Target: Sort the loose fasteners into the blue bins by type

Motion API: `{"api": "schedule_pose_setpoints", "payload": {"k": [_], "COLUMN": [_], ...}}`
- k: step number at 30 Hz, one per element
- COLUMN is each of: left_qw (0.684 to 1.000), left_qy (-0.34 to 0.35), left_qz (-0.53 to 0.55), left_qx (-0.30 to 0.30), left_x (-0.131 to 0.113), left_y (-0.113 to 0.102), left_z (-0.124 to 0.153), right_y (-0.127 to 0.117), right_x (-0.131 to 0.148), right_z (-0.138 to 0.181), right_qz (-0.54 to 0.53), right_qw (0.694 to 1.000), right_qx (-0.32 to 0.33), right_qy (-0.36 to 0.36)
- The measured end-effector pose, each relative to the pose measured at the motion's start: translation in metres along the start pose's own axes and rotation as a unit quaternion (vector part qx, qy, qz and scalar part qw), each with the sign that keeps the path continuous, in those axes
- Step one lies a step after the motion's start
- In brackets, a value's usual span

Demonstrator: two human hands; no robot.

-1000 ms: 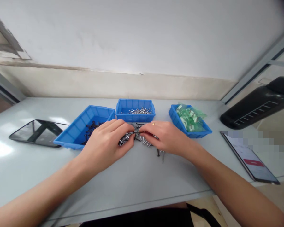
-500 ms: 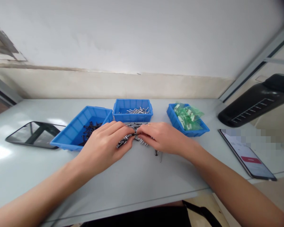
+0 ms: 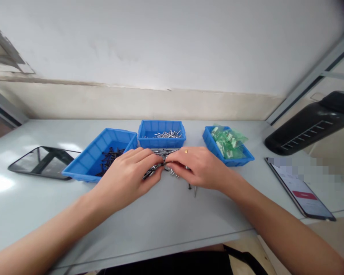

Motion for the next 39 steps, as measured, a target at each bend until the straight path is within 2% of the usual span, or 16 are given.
{"api": "schedule_pose_setpoints", "payload": {"k": [6,15,21,32,36,39], "left_qw": [1.000,0.999,0.999,0.998,0.997,0.997], "left_qy": [0.015,0.023,0.002,0.008,0.040,0.035], "left_qz": [0.007,-0.005,-0.019,-0.009,0.000,0.001], "left_qx": [-0.006,-0.021,-0.032,-0.068,-0.070,-0.072], "left_x": [-0.002,0.000,0.004,0.002,-0.001,-0.002], "left_y": [0.000,0.002,0.001,-0.004,-0.005,-0.007], "left_z": [-0.001,0.001,0.001,0.001,0.001,0.001], "right_y": [-0.002,-0.001,-0.003,0.007,0.008,0.008], "right_x": [0.002,-0.005,-0.006,-0.013,-0.012,-0.009], "right_z": [-0.001,0.000,0.001,0.001,0.001,0.001], "right_qz": [-0.003,0.019,0.030,0.013,0.007,0.009], "right_qw": [1.000,0.999,0.998,0.981,0.981,0.984], "right_qx": [-0.009,0.024,0.028,0.140,0.145,0.140], "right_qy": [-0.016,0.028,0.038,0.132,0.129,0.114]}}
Point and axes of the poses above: each hand's wrist, its own z-axis away from the middle knuckle, its own y-axis out of the palm, x = y × z, the point moved 4 cm from there along -z, towards the middle knuckle, and after that the axes turned 11 degrees about -z, right-handed, at the moved point
